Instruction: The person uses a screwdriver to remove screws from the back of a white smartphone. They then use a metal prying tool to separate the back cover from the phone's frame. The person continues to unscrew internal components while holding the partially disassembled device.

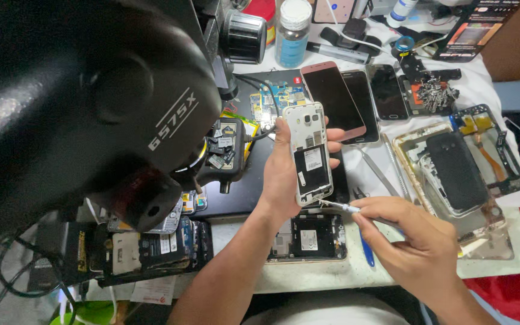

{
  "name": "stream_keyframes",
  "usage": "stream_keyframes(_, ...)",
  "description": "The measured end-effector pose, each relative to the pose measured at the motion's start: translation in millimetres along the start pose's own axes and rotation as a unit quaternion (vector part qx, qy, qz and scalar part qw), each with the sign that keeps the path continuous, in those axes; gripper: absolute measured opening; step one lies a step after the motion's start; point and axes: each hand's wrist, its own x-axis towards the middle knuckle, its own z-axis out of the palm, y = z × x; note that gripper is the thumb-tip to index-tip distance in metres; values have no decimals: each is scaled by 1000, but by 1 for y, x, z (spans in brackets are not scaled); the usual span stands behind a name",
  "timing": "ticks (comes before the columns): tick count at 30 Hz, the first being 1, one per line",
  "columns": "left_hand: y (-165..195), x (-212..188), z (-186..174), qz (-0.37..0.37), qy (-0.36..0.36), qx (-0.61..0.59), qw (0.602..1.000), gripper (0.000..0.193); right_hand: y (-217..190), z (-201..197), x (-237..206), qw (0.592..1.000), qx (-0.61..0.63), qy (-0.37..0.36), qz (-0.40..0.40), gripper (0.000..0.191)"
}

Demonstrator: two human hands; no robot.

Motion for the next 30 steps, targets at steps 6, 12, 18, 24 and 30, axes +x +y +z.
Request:
stream_keyframes(6,-2,1,-1,9,6,-4,1000,83,3,2,-3,1000,18,-6,6,19)
stream_keyframes(12,-2,0,1,30,9,24,999,83,5,2,-4,999,-46,2,7,15)
stream_keyframes(18,-4,-4,6,51,24,86,995,84,1,0,0,996,-82,-19,-13,16)
stream_keyframes(24,-4,-8,9,63,15,110,992,86,0,-3,6,997,-58,-51,-21,19)
stream_keyframes(30,-3,-6,9,67,17,106,992,86,9,-5,8,982,-72,-60,-165,20)
